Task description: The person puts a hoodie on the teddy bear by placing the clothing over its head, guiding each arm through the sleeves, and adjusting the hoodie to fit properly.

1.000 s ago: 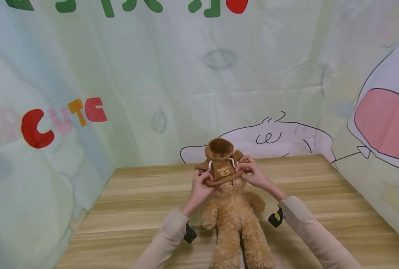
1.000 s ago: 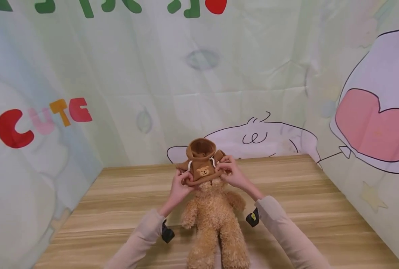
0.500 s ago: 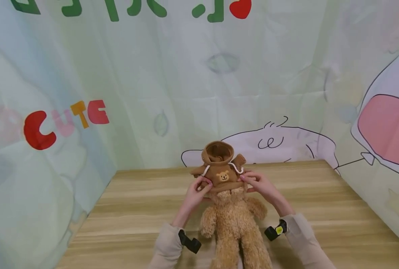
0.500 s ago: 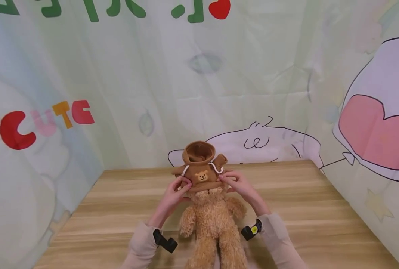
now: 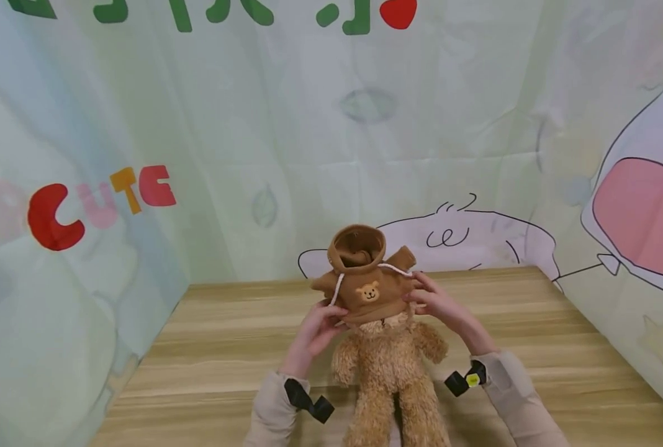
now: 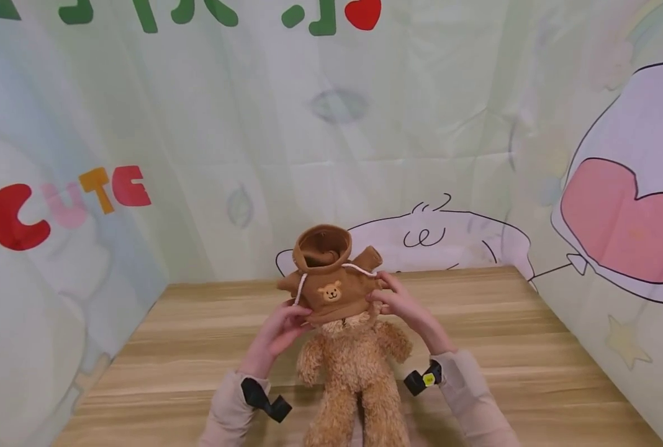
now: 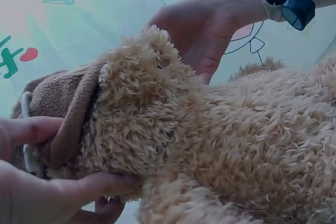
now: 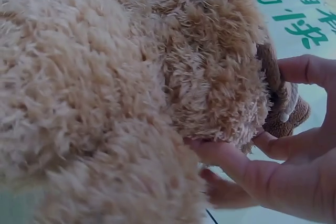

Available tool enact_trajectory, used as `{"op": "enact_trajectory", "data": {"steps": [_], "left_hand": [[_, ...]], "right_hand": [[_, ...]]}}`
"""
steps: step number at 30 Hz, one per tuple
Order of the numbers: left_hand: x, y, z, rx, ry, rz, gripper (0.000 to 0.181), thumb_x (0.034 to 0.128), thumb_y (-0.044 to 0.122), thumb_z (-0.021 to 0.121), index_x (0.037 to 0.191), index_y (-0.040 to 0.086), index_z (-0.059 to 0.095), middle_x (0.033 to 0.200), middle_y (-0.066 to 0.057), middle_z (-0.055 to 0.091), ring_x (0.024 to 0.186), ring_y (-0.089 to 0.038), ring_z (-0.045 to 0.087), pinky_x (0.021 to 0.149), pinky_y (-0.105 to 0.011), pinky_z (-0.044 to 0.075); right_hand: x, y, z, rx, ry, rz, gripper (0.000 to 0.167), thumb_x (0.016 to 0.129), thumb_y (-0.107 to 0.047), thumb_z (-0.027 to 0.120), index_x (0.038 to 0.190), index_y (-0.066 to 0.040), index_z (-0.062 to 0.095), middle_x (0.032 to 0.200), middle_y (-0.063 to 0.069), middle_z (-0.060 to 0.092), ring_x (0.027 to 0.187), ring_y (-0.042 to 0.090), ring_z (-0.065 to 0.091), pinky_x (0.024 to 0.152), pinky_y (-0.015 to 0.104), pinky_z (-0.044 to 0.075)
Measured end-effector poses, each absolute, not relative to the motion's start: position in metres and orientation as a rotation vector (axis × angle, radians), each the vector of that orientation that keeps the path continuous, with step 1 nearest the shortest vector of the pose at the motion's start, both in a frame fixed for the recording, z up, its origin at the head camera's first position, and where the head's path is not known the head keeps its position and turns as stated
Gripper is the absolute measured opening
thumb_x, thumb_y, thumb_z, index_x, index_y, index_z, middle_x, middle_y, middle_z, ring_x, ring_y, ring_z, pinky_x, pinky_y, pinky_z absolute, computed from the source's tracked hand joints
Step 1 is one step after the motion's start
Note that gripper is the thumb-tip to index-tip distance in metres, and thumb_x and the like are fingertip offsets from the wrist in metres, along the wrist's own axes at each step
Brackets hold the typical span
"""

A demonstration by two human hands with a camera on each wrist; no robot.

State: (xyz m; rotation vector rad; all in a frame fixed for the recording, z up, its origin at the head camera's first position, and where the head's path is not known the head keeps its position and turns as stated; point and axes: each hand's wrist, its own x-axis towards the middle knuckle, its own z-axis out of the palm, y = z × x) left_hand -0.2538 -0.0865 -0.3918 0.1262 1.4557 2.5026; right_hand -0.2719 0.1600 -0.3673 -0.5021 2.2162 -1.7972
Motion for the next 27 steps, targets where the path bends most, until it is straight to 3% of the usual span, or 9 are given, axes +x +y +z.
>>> {"op": "enact_trajectory", "data": {"steps": [2, 5, 7, 10, 13, 15, 21, 24, 27], "left_hand": [[-0.253, -0.091, -0.387, 0.127, 1.411, 2.462, 0.041, 0.0825, -0.009, 0.034, 0.121, 0.004, 0.029, 0.103, -0.005, 0.053, 0.087, -0.015, 0.054, 0.075, -0.035, 0.045], [-0.253, -0.097, -0.380, 0.159, 1.374, 2.383, 0.048, 0.0867, -0.004, 0.031, 0.131, 0.010, 0.018, 0.128, -0.016, 0.035, 0.110, -0.032, 0.044, 0.087, -0.054, 0.040], [-0.254, -0.100, -0.377, 0.171, 1.376, 2.309, 0.055, 0.0894, 0.000, 0.031, 0.138, 0.014, 0.011, 0.138, -0.023, 0.019, 0.120, -0.048, 0.030, 0.091, -0.063, 0.032], [-0.254, -0.102, -0.374, 0.177, 1.421, 2.243, 0.062, 0.0907, -0.001, 0.032, 0.143, 0.016, 0.003, 0.143, -0.028, 0.008, 0.120, -0.061, 0.016, 0.092, -0.066, 0.025], [-0.251, -0.099, -0.373, 0.151, 1.445, 2.268, 0.066, 0.0875, -0.010, 0.030, 0.143, 0.012, 0.002, 0.142, -0.032, 0.010, 0.122, -0.059, 0.018, 0.093, -0.064, 0.025], [-0.249, -0.096, -0.372, 0.129, 1.430, 2.318, 0.070, 0.0836, -0.017, 0.028, 0.142, 0.010, 0.002, 0.141, -0.034, 0.010, 0.124, -0.054, 0.020, 0.094, -0.064, 0.024], [-0.246, -0.090, -0.369, 0.109, 1.347, 2.422, 0.080, 0.0735, -0.024, 0.023, 0.142, 0.012, 0.004, 0.142, -0.032, 0.004, 0.125, -0.054, 0.015, 0.094, -0.067, 0.019], [-0.247, -0.090, -0.369, 0.098, 1.331, 2.424, 0.067, 0.0752, -0.016, 0.026, 0.137, 0.007, 0.015, 0.139, -0.028, 0.013, 0.124, -0.050, 0.021, 0.094, -0.067, 0.021], [-0.249, -0.093, -0.370, 0.138, 1.219, 2.426, 0.054, 0.0792, -0.002, 0.026, 0.132, 0.005, 0.015, 0.140, -0.023, 0.010, 0.127, -0.046, 0.016, 0.097, -0.067, 0.017]], "right_hand": [[-0.272, 0.160, -0.362, -0.495, 2.149, -1.801, 0.061, 0.087, -0.018, 0.047, 0.135, 0.005, 0.017, 0.109, 0.012, 0.046, 0.078, 0.005, 0.052, 0.067, 0.021, 0.044], [-0.273, 0.159, -0.355, -0.480, 2.094, -1.813, 0.055, 0.090, -0.023, 0.047, 0.131, 0.006, 0.022, 0.097, 0.002, 0.047, 0.069, 0.006, 0.053, 0.060, 0.020, 0.045], [-0.274, 0.158, -0.351, -0.473, 2.112, -1.785, 0.057, 0.091, -0.028, 0.046, 0.131, 0.006, 0.024, 0.101, 0.006, 0.049, 0.071, 0.007, 0.055, 0.059, 0.020, 0.046], [-0.275, 0.159, -0.349, -0.449, 2.135, -1.734, 0.060, 0.092, -0.035, 0.044, 0.132, 0.007, 0.028, 0.112, 0.018, 0.047, 0.082, 0.015, 0.060, 0.066, 0.026, 0.050], [-0.276, 0.163, -0.348, -0.429, 2.150, -1.693, 0.058, 0.094, -0.034, 0.041, 0.131, 0.009, 0.031, 0.116, 0.022, 0.044, 0.086, 0.020, 0.061, 0.072, 0.035, 0.052], [-0.276, 0.165, -0.346, -0.432, 2.170, -1.662, 0.051, 0.095, -0.030, 0.040, 0.124, 0.012, 0.038, 0.111, 0.019, 0.045, 0.079, 0.018, 0.060, 0.073, 0.039, 0.052], [-0.274, 0.167, -0.332, -0.485, 2.319, -1.466, 0.040, 0.093, -0.019, 0.043, 0.115, 0.013, 0.048, 0.117, 0.029, 0.045, 0.078, 0.017, 0.058, 0.068, 0.037, 0.054], [-0.273, 0.165, -0.326, -0.491, 2.401, -1.363, 0.040, 0.091, -0.020, 0.046, 0.114, 0.013, 0.049, 0.113, 0.028, 0.049, 0.079, 0.017, 0.059, 0.067, 0.034, 0.054], [-0.272, 0.165, -0.321, -0.503, 2.459, -1.299, 0.037, 0.089, -0.016, 0.047, 0.110, 0.014, 0.050, 0.102, 0.021, 0.054, 0.071, 0.012, 0.058, 0.065, 0.031, 0.054]]}}
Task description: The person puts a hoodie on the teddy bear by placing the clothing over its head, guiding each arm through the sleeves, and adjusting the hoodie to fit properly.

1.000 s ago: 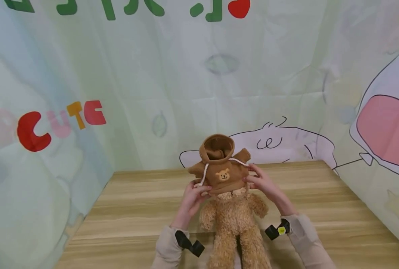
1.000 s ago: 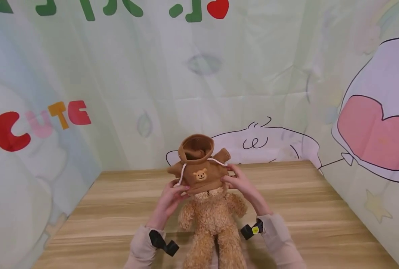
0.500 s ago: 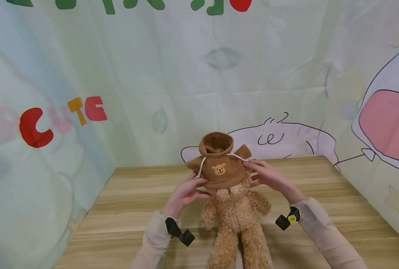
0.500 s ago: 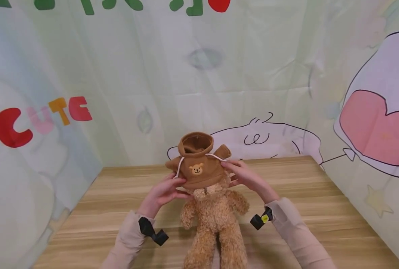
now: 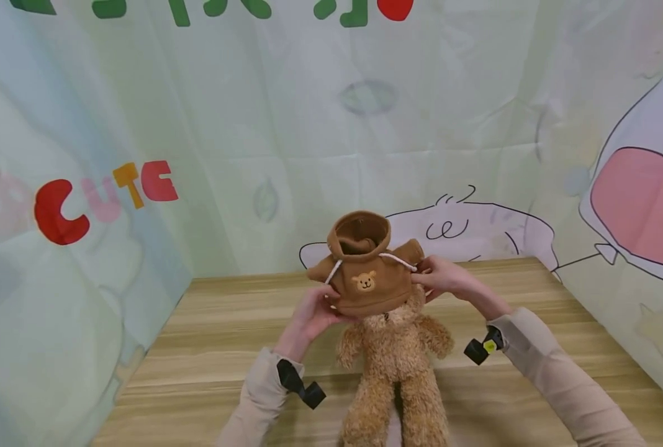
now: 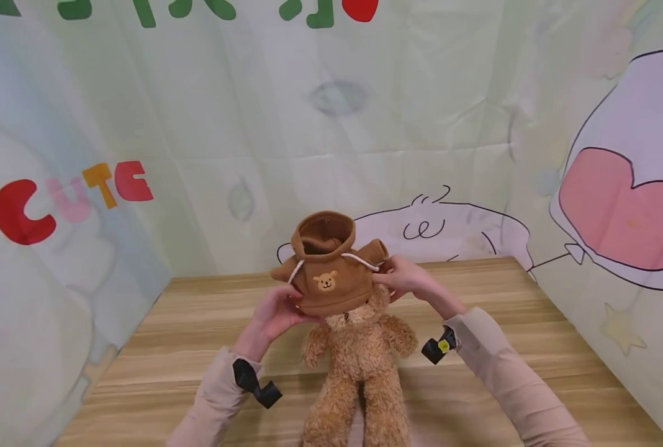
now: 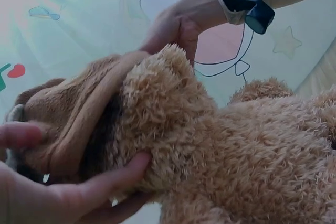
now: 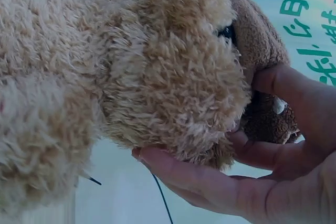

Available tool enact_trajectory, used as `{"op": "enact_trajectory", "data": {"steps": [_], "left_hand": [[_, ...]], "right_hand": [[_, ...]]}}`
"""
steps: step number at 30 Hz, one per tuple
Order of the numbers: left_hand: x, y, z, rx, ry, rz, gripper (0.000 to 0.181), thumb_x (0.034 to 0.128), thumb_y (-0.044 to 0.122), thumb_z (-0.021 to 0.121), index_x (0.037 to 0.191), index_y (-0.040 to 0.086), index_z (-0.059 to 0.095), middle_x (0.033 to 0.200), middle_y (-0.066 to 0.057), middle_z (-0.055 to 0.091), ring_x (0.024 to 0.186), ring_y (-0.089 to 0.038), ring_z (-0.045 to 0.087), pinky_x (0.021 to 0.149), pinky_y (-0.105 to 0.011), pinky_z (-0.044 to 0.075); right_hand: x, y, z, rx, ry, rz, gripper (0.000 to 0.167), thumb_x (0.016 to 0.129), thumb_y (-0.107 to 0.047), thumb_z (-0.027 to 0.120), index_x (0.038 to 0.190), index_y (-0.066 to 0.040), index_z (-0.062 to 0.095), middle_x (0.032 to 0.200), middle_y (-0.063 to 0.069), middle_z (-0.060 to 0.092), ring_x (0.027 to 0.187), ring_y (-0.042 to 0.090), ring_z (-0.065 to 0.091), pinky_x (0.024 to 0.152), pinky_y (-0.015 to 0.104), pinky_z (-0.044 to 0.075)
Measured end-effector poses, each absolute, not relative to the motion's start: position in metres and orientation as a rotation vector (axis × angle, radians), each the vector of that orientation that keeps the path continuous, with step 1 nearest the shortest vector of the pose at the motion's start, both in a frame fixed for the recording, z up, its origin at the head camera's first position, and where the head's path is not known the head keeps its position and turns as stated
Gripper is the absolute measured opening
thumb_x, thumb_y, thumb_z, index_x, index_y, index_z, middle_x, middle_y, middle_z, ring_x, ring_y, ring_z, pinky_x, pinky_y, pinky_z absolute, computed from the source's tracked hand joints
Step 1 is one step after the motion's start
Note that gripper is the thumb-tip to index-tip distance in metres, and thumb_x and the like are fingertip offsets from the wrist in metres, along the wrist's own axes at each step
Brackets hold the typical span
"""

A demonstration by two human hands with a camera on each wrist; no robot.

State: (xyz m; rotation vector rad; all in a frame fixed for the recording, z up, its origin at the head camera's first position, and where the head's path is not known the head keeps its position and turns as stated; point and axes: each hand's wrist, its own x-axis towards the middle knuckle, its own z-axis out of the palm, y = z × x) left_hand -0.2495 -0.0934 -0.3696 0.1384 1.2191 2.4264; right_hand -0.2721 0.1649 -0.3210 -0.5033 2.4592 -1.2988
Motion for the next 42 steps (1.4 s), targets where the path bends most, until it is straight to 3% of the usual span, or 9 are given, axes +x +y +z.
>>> {"op": "enact_trajectory", "data": {"steps": [4, 10, 13, 18, 22, 26, 31, 37, 42], "left_hand": [[-0.251, -0.100, -0.372, 0.213, 1.069, 2.410, 0.042, 0.0859, 0.011, 0.023, 0.127, 0.012, 0.019, 0.145, -0.019, 0.000, 0.132, -0.044, 0.003, 0.101, -0.065, 0.009], [-0.251, -0.096, -0.375, 0.310, 1.339, 2.319, 0.023, 0.0962, 0.011, 0.032, 0.117, 0.018, 0.041, 0.124, -0.008, 0.043, 0.103, -0.033, 0.050, 0.087, -0.048, 0.044], [-0.251, -0.091, -0.376, 0.313, 1.455, 2.308, 0.025, 0.0954, 0.013, 0.038, 0.120, 0.015, 0.040, 0.120, -0.007, 0.048, 0.096, -0.033, 0.054, 0.078, -0.042, 0.048], [-0.252, -0.084, -0.376, 0.294, 1.417, 2.351, 0.038, 0.0963, 0.014, 0.035, 0.132, 0.005, 0.025, 0.144, -0.019, 0.021, 0.121, -0.055, 0.026, 0.095, -0.060, 0.030], [-0.252, -0.085, -0.375, 0.282, 1.294, 2.358, 0.027, 0.0962, 0.010, 0.033, 0.123, 0.010, 0.035, 0.145, -0.018, 0.015, 0.126, -0.056, 0.010, 0.099, -0.062, 0.018], [-0.255, -0.097, -0.376, 0.313, 1.063, 2.334, 0.031, 0.0944, 0.008, 0.020, 0.103, 0.016, 0.049, 0.125, -0.013, 0.037, 0.126, -0.044, 0.017, 0.102, -0.061, 0.008], [-0.260, -0.108, -0.377, 0.430, 0.930, 2.227, 0.043, 0.0958, 0.011, 0.012, 0.105, 0.019, 0.053, 0.114, -0.006, 0.045, 0.115, -0.028, 0.034, 0.103, -0.061, -0.002], [-0.262, -0.109, -0.371, 0.572, 1.184, 2.088, 0.034, 0.0991, 0.018, 0.023, 0.102, 0.025, 0.056, 0.108, -0.002, 0.049, 0.096, -0.023, 0.053, 0.092, -0.050, 0.039], [-0.270, -0.112, -0.365, 0.696, 1.284, 1.951, 0.022, 0.0954, 0.020, 0.039, 0.110, 0.028, 0.053, 0.108, 0.000, 0.052, 0.090, -0.023, 0.059, 0.085, -0.047, 0.045]], "right_hand": [[-0.270, 0.164, -0.318, -0.498, 2.474, -1.301, 0.034, 0.084, -0.012, 0.046, 0.107, 0.014, 0.049, 0.089, 0.011, 0.054, 0.064, 0.009, 0.055, 0.063, 0.029, 0.052], [-0.267, 0.163, -0.322, -0.533, 2.538, -1.349, 0.032, 0.090, -0.010, 0.040, 0.115, 0.010, 0.038, 0.087, 0.014, 0.054, 0.067, 0.012, 0.054, 0.059, 0.030, 0.050], [-0.266, 0.161, -0.325, -0.519, 2.588, -1.369, 0.035, 0.092, -0.008, 0.037, 0.123, 0.007, 0.032, 0.089, 0.019, 0.055, 0.064, 0.012, 0.054, 0.056, 0.030, 0.049], [-0.270, 0.156, -0.330, -0.390, 2.559, -1.486, 0.032, 0.093, -0.006, 0.032, 0.120, 0.010, 0.034, 0.069, 0.005, 0.046, 0.054, 0.008, 0.042, 0.049, 0.024, 0.041], [-0.275, 0.158, -0.333, -0.308, 2.442, -1.560, 0.027, 0.092, -0.009, 0.028, 0.109, 0.007, 0.041, 0.064, -0.001, 0.040, 0.054, 0.009, 0.036, 0.047, 0.024, 0.040], [-0.280, 0.167, -0.333, -0.310, 2.331, -1.552, 0.022, 0.093, -0.016, 0.030, 0.096, 0.001, 0.043, 0.067, 0.000, 0.040, 0.053, 0.009, 0.037, 0.050, 0.025, 0.045], [-0.286, 0.174, -0.333, -0.408, 2.231, -1.536, 0.023, 0.095, -0.020, 0.030, 0.094, -0.001, 0.042, 0.070, 0.000, 0.039, 0.053, 0.007, 0.038, 0.054, 0.026, 0.047], [-0.289, 0.175, -0.332, -0.483, 2.239, -1.478, 0.039, 0.097, -0.025, 0.031, 0.119, 0.006, 0.043, 0.072, 0.000, 0.044, 0.054, 0.006, 0.049, 0.055, 0.026, 0.050], [-0.289, 0.175, -0.329, -0.497, 2.292, -1.408, 0.044, 0.097, -0.024, 0.031, 0.127, 0.007, 0.037, 0.075, 0.000, 0.048, 0.058, 0.008, 0.057, 0.055, 0.028, 0.052]]}}
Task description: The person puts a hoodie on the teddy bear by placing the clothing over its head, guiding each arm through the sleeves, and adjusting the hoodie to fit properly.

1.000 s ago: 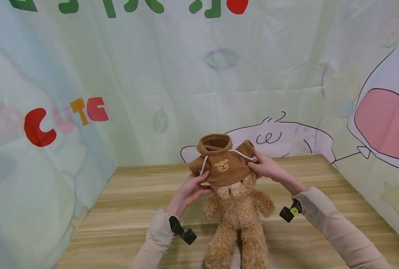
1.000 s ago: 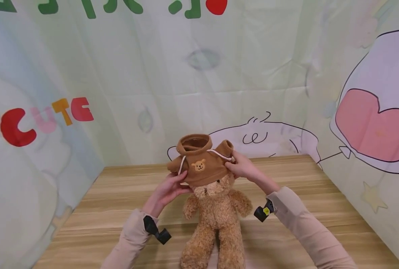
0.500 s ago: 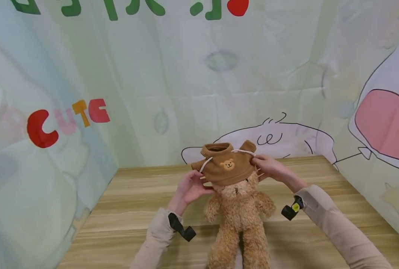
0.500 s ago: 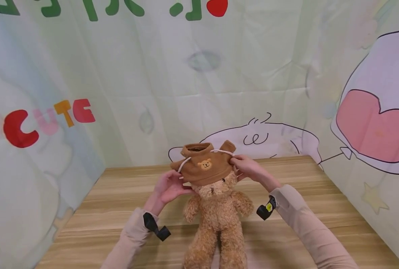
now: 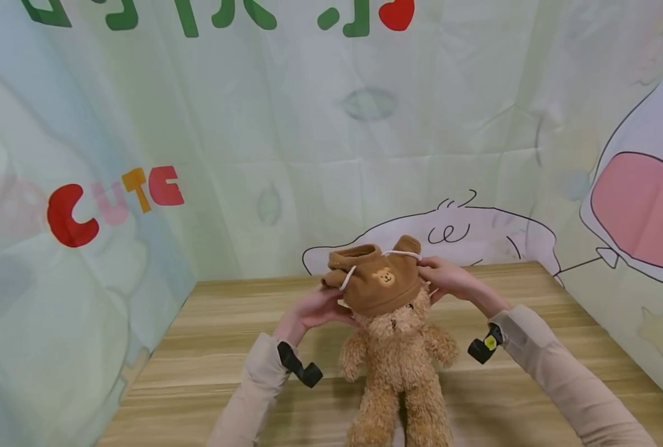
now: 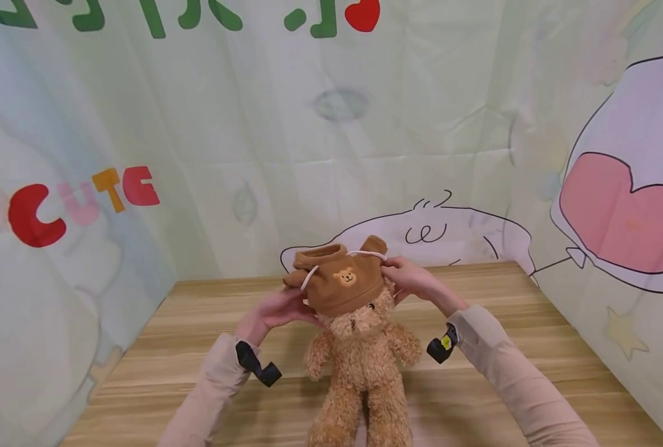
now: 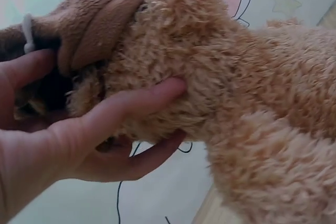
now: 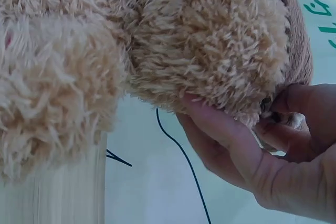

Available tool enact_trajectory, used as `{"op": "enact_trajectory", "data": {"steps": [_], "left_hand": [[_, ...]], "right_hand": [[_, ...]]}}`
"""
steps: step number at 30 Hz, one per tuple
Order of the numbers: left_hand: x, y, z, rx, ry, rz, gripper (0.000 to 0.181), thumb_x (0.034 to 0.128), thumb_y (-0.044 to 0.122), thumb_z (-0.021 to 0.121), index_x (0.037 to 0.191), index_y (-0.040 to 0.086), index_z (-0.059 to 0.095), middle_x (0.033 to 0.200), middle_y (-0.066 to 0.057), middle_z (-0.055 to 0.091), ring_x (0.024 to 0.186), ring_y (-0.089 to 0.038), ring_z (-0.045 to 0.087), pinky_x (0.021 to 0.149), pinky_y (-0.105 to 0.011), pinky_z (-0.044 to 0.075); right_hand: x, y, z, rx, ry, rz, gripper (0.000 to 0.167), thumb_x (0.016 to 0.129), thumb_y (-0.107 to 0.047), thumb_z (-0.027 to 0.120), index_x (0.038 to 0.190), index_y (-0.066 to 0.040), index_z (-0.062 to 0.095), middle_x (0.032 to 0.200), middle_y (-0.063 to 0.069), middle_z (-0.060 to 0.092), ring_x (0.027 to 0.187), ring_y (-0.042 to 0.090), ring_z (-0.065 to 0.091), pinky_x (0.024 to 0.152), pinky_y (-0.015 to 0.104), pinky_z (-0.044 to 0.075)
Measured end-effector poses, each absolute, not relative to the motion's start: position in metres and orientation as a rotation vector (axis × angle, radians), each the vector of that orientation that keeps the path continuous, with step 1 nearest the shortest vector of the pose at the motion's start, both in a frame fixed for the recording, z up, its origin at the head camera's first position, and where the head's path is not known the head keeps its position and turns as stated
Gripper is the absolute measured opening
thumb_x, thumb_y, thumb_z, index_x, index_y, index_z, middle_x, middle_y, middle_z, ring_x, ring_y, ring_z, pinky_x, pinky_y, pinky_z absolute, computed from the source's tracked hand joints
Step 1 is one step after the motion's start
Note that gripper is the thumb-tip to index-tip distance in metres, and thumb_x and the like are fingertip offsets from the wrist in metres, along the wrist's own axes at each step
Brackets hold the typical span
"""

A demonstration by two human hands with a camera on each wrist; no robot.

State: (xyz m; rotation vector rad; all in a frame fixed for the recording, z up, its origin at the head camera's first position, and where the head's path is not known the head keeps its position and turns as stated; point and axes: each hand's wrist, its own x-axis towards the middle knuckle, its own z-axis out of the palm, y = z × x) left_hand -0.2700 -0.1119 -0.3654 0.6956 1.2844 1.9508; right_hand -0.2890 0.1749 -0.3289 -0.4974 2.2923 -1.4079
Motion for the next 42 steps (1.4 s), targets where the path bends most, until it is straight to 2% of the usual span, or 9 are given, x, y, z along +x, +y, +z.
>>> {"op": "enact_trajectory", "data": {"steps": [4, 9, 13, 17, 19, 27, 32, 38, 42], "left_hand": [[-0.276, -0.112, -0.358, 0.624, 1.359, 1.905, 0.029, 0.0947, 0.020, 0.042, 0.123, 0.025, 0.045, 0.117, -0.005, 0.051, 0.102, -0.037, 0.055, 0.089, -0.058, 0.038], [-0.276, -0.097, -0.349, 0.346, 1.566, 1.916, 0.046, 0.0969, 0.014, 0.021, 0.142, 0.009, 0.012, 0.142, -0.028, 0.018, 0.125, -0.053, 0.020, 0.091, -0.066, 0.027], [-0.286, -0.089, -0.362, 0.209, 1.713, 1.931, 0.047, 0.0975, 0.021, 0.027, 0.141, 0.009, 0.016, 0.143, -0.026, 0.020, 0.121, -0.055, 0.028, 0.088, -0.066, 0.033], [-0.351, -0.097, -0.429, 0.262, 1.840, 1.924, 0.045, 0.0927, 0.029, 0.045, 0.133, 0.012, 0.035, 0.125, -0.022, 0.047, 0.099, -0.048, 0.054, 0.072, -0.054, 0.049], [-0.390, -0.101, -0.468, 0.258, 1.919, 1.908, 0.044, 0.0913, 0.027, 0.048, 0.131, 0.012, 0.038, 0.117, -0.023, 0.054, 0.089, -0.045, 0.059, 0.066, -0.050, 0.051], [-0.470, -0.116, -0.550, 0.170, 1.374, 2.044, 0.056, 0.0813, 0.005, 0.050, 0.132, 0.017, 0.032, 0.126, -0.021, 0.044, 0.103, -0.042, 0.052, 0.079, -0.062, 0.041], [-0.457, -0.118, -0.551, 0.188, 1.089, 2.106, 0.058, 0.0790, 0.005, 0.052, 0.133, 0.006, 0.028, 0.132, -0.025, 0.036, 0.118, -0.043, 0.040, 0.086, -0.067, 0.032], [-0.426, -0.120, -0.532, 0.325, 1.035, 2.059, 0.045, 0.0923, 0.021, 0.044, 0.134, 0.007, 0.033, 0.133, -0.024, 0.038, 0.120, -0.040, 0.038, 0.089, -0.065, 0.032], [-0.456, -0.127, -0.567, 0.303, 0.959, 2.001, 0.046, 0.0891, 0.029, 0.052, 0.130, 0.012, 0.040, 0.129, -0.019, 0.045, 0.116, -0.038, 0.045, 0.087, -0.061, 0.036]], "right_hand": [[-0.289, 0.174, -0.326, -0.461, 2.255, -1.413, 0.043, 0.097, -0.023, 0.032, 0.126, 0.010, 0.034, 0.078, 0.003, 0.053, 0.057, 0.009, 0.059, 0.055, 0.028, 0.051], [-0.290, 0.172, -0.326, -0.375, 2.188, -1.460, 0.036, 0.094, -0.018, 0.031, 0.118, 0.009, 0.032, 0.094, 0.013, 0.054, 0.050, 0.010, 0.053, 0.056, 0.029, 0.051], [-0.293, 0.172, -0.326, -0.290, 2.136, -1.470, 0.041, 0.095, -0.020, 0.027, 0.126, 0.007, 0.028, 0.120, 0.033, 0.041, 0.049, 0.010, 0.051, 0.056, 0.029, 0.051], [-0.299, 0.173, -0.326, -0.244, 2.064, -1.423, 0.055, 0.097, -0.025, 0.022, 0.141, 0.003, 0.006, 0.140, 0.040, 0.001, 0.056, 0.013, 0.057, 0.059, 0.029, 0.051], [-0.302, 0.172, -0.326, -0.229, 2.041, -1.388, 0.055, 0.097, -0.026, 0.021, 0.141, 0.002, 0.005, 0.140, 0.039, 0.000, 0.060, 0.014, 0.058, 0.060, 0.030, 0.051], [-0.325, 0.168, -0.356, -0.134, 2.022, -1.351, 0.043, 0.096, -0.026, 0.023, 0.125, 0.004, 0.036, 0.117, 0.020, 0.041, 0.069, 0.014, 0.056, 0.063, 0.033, 0.051], [-0.358, 0.175, -0.401, -0.118, 1.913, -1.401, 0.033, 0.093, -0.025, 0.031, 0.109, -0.001, 0.048, 0.100, 0.009, 0.048, 0.077, 0.017, 0.055, 0.068, 0.034, 0.050], [-0.325, 0.165, -0.380, -0.007, 1.864, -1.459, 0.036, 0.095, -0.031, 0.025, 0.115, -0.005, 0.039, 0.094, 0.006, 0.047, 0.075, 0.012, 0.052, 0.064, 0.025, 0.049], [-0.315, 0.163, -0.369, -0.051, 1.764, -1.437, 0.039, 0.094, -0.039, 0.025, 0.111, -0.010, 0.045, 0.089, 0.003, 0.050, 0.075, 0.011, 0.054, 0.062, 0.025, 0.051]]}}
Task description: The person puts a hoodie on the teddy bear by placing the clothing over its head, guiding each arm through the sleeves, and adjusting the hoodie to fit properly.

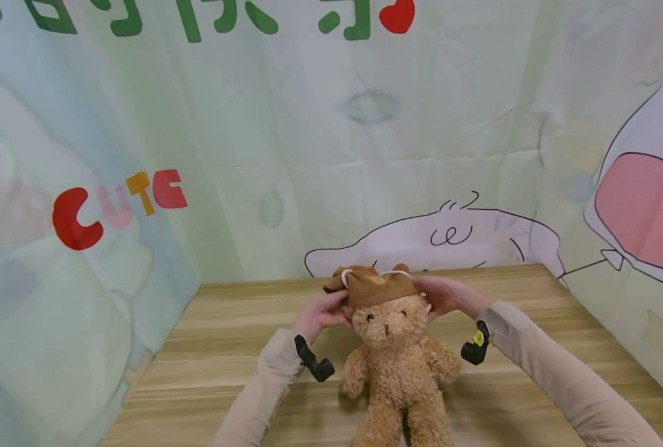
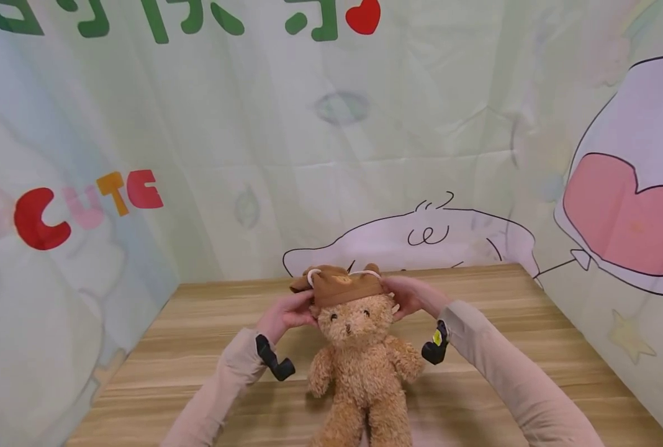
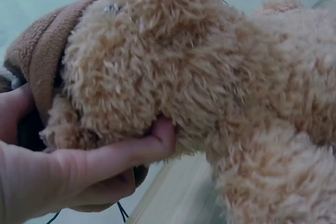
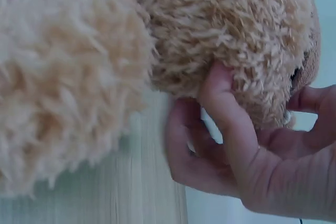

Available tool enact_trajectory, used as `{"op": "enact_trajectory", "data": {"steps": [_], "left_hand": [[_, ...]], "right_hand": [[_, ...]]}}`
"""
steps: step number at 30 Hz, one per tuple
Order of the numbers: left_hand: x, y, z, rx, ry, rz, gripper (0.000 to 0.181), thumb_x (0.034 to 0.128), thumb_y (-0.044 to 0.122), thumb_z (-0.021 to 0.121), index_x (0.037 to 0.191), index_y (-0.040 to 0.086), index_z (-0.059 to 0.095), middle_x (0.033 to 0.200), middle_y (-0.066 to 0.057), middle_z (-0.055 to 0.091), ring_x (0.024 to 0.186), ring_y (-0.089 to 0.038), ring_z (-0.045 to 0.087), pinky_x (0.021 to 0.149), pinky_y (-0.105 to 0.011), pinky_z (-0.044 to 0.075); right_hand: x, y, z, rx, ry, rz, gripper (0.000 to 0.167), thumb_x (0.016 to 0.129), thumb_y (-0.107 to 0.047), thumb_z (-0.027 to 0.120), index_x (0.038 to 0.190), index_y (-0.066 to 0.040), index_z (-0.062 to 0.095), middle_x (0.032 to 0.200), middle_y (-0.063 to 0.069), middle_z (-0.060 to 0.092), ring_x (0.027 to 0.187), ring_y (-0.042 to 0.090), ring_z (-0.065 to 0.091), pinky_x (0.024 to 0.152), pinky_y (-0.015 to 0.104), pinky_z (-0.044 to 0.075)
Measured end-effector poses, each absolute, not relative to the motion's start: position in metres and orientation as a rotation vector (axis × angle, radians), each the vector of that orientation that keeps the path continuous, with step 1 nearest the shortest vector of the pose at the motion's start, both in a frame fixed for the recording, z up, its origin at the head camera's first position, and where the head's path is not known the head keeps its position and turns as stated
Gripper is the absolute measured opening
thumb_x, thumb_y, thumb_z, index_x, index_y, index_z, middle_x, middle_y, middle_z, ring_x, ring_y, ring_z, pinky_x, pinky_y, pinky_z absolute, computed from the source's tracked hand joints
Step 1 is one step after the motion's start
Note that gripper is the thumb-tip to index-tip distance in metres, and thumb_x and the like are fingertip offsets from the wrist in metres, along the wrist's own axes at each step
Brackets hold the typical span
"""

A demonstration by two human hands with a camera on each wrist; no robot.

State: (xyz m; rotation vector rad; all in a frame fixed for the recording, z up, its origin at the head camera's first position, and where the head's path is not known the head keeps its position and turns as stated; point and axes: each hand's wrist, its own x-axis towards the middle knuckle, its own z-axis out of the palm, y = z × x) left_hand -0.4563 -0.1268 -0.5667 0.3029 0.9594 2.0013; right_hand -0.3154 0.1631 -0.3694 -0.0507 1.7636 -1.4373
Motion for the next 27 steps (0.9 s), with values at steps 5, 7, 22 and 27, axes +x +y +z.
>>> {"op": "enact_trajectory", "data": {"steps": [5, 7, 22, 27], "left_hand": [[-0.519, -0.129, -0.631, 0.237, 0.954, 1.952, 0.060, 0.0865, 0.045, 0.049, 0.137, 0.018, 0.032, 0.139, -0.017, 0.034, 0.125, -0.038, 0.035, 0.090, -0.067, 0.028], [-0.528, -0.129, -0.642, 0.242, 0.961, 1.961, 0.061, 0.0854, 0.046, 0.050, 0.137, 0.017, 0.033, 0.138, -0.019, 0.035, 0.123, -0.039, 0.037, 0.088, -0.067, 0.030], [-0.366, -0.094, -0.498, 0.327, 1.182, 2.118, 0.043, 0.0959, 0.026, 0.037, 0.134, 0.009, 0.032, 0.135, -0.019, 0.035, 0.123, -0.034, 0.037, 0.095, -0.059, 0.030], [-0.317, -0.095, -0.456, 0.274, 1.144, 2.185, 0.028, 0.0965, 0.020, 0.029, 0.116, 0.009, 0.047, 0.117, -0.008, 0.045, 0.107, -0.020, 0.046, 0.095, -0.046, 0.037]], "right_hand": [[-0.322, 0.168, -0.369, -0.133, 1.728, -1.326, 0.041, 0.094, -0.038, 0.025, 0.120, -0.010, 0.038, 0.094, 0.004, 0.052, 0.080, 0.012, 0.056, 0.063, 0.024, 0.052], [-0.327, 0.171, -0.374, -0.162, 1.736, -1.299, 0.041, 0.094, -0.035, 0.028, 0.123, -0.008, 0.036, 0.095, 0.004, 0.051, 0.080, 0.011, 0.055, 0.063, 0.021, 0.051], [-0.312, 0.172, -0.376, -0.050, 1.874, -1.513, 0.047, 0.093, -0.006, 0.025, 0.136, -0.006, 0.007, 0.089, 0.005, 0.047, 0.067, 0.009, 0.051, 0.055, 0.022, 0.048], [-0.312, 0.178, -0.386, -0.014, 1.850, -1.598, 0.029, 0.093, -0.010, 0.027, 0.122, -0.004, 0.027, 0.090, 0.005, 0.044, 0.063, 0.006, 0.049, 0.052, 0.017, 0.047]]}}
